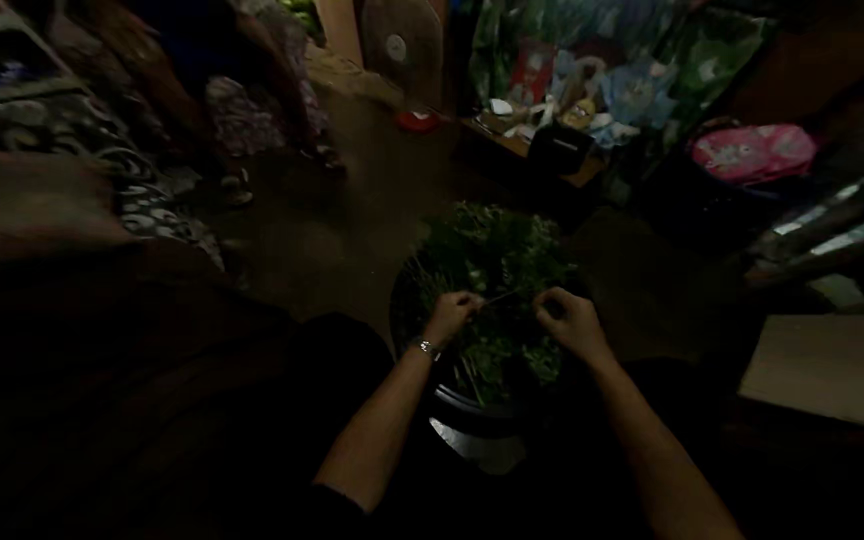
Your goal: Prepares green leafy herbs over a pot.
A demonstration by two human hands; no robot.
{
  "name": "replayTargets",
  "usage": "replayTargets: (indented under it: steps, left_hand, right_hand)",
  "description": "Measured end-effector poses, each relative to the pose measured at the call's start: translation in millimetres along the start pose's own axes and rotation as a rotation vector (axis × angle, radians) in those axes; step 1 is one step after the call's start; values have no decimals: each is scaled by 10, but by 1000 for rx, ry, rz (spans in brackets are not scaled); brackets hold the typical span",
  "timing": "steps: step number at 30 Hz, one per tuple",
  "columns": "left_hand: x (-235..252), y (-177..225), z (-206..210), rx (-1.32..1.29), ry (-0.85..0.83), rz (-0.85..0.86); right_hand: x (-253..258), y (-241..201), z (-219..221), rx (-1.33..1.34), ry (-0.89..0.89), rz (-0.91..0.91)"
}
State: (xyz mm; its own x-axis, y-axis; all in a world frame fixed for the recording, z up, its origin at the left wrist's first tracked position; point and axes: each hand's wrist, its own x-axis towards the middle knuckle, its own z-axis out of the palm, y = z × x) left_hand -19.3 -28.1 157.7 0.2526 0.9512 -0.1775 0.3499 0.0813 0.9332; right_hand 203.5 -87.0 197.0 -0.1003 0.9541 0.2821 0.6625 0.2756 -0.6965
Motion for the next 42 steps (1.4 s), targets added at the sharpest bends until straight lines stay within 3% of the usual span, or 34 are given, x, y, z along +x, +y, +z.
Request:
replayTargets:
  steps: [3,6,9,12,16,21,25,34,42]
  left_hand:
    - [51,-66,-73,102,89,-28]
    - [92,-80,-50,194,10,-51]
    - [49,-51,87,333,-184,0]
    - [0,-87,219,420,-296,98]
    - [-29,-145,261,409,-307,223]
    - [-54,-70,72,380,-332,342]
    - [-110,-35,-69,331,-385,349]
    - [-101,-27,-154,364,-442,450]
    - [-115,38,-178,324,-450,442]
  right_hand:
    - [2,-34,-29,43,147,-16]
    - [40,82,-165,33,230,-23]
    - [122,207,-177,-169,-5,35]
    - [87,186,89,-248,-145,-122]
    - [39,68,366,-222,-316,-294]
    - [87,99,315,-148,-434,-202]
    - [41,37,261,-9,-430,-175]
    - [12,-1,197,93,-360,-114]
    - [11,-73,155,156,-317,-14]
